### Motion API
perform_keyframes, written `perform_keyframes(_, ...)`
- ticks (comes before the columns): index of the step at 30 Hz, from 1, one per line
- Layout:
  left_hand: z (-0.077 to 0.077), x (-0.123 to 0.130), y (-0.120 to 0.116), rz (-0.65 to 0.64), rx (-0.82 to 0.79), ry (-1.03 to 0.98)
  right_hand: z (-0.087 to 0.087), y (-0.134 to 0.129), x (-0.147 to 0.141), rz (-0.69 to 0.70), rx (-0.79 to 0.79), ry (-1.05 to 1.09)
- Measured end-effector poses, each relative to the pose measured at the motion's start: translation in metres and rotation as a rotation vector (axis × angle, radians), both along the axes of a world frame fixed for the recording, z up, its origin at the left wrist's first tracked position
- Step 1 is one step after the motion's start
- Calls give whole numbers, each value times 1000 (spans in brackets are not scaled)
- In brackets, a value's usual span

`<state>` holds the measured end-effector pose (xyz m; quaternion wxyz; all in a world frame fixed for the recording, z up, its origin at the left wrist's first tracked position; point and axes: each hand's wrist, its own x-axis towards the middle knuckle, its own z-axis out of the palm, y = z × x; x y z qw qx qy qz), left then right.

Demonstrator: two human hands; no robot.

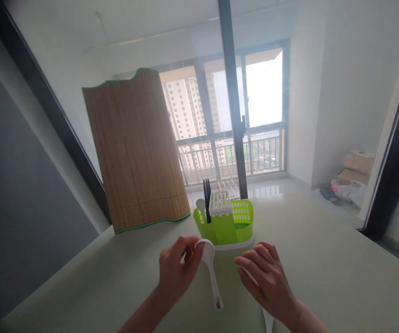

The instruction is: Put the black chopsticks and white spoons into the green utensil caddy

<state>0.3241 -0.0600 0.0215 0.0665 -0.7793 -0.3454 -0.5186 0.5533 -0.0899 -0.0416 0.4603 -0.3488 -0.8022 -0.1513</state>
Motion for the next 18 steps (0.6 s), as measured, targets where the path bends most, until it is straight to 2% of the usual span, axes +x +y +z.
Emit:
perform_keyframes(4,45,-16,34,210,154,-118,0,10,9,-88,-75,-8)
perform_keyframes(6,60,-19,52,267,188,-149,0,13,12,-119,-107,15)
perform_keyframes(8,67,-19,72,307,202,-154,-1,14,14,-131,-132,33)
perform_keyframes(12,61,-13,111,389,135,-54,-5,16,13,-135,-141,32)
perform_keyframes(15,46,-8,133,441,-28,64,-6,17,11,-148,-134,24)
perform_keyframes(18,29,-5,146,471,-152,113,-6,18,11,-163,-138,16)
